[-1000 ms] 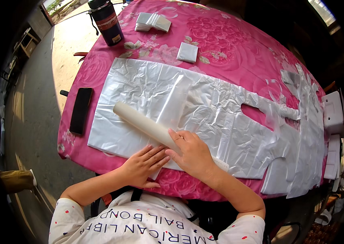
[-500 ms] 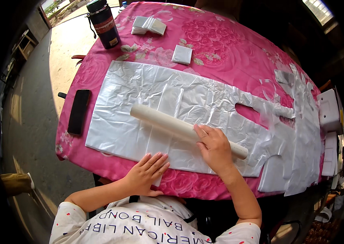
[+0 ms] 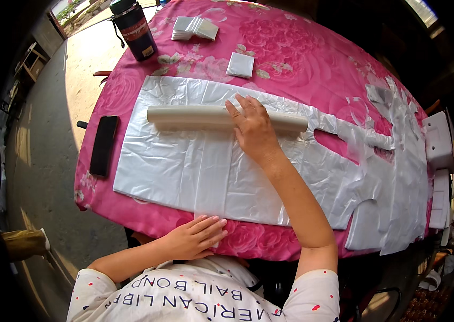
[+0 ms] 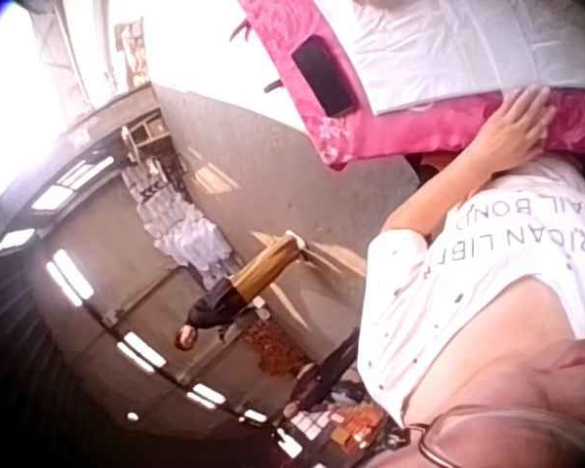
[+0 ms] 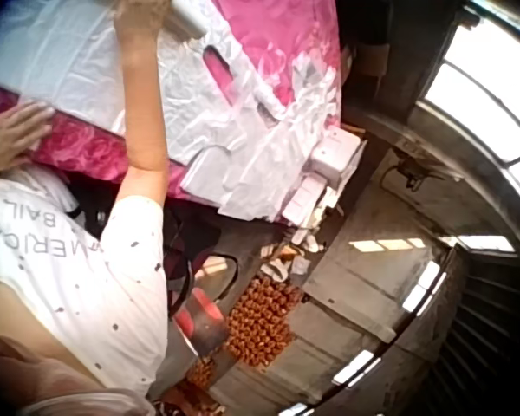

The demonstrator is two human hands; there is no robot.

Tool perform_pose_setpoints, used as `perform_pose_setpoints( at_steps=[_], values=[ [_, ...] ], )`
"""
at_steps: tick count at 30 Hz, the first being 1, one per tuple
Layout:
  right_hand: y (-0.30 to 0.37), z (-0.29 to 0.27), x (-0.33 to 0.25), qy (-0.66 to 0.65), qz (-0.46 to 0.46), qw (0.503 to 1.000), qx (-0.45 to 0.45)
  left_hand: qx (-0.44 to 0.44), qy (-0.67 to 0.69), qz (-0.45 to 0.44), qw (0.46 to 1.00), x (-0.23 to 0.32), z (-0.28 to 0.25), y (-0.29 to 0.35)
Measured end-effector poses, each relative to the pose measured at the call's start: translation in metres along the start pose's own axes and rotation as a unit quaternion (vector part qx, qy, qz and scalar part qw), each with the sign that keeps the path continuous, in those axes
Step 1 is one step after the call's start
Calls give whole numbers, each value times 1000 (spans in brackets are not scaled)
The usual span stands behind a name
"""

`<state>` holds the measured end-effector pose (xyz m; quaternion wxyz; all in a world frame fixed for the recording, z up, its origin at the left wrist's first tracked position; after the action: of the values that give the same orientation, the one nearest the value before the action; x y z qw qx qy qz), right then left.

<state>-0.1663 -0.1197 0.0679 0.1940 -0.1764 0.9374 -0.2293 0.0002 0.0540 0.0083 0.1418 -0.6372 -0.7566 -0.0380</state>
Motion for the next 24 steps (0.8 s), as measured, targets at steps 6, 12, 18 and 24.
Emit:
perform_pose_setpoints(
  at_steps=[6,12,18,24],
  values=[
    [71,7,-78,-228,-87,945,-217,111,20,2,994,-8,-9,28],
    [88,-1,-97,-175,-67,966,-179,207,114,-14,972,-18,-40,23],
    [86,0,-88,-201,4,975,-99,231,228,-59,944,-52,-70,12],
    [91,0,-86,-180,-2,982,-64,142,-1,-83,986,-71,-44,-2]
  ],
)
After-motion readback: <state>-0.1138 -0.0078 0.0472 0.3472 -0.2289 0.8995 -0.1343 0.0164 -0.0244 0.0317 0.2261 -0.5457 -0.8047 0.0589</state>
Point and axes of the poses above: each hand's wrist, its own y-axis away from the middle knuckle, its own z-axis out of the palm, x = y × z, the point moved 7 cm from there along -y, towards the middle knuckle, and after that the axes turned 3 degrees about -y, right-handed, at the moved point
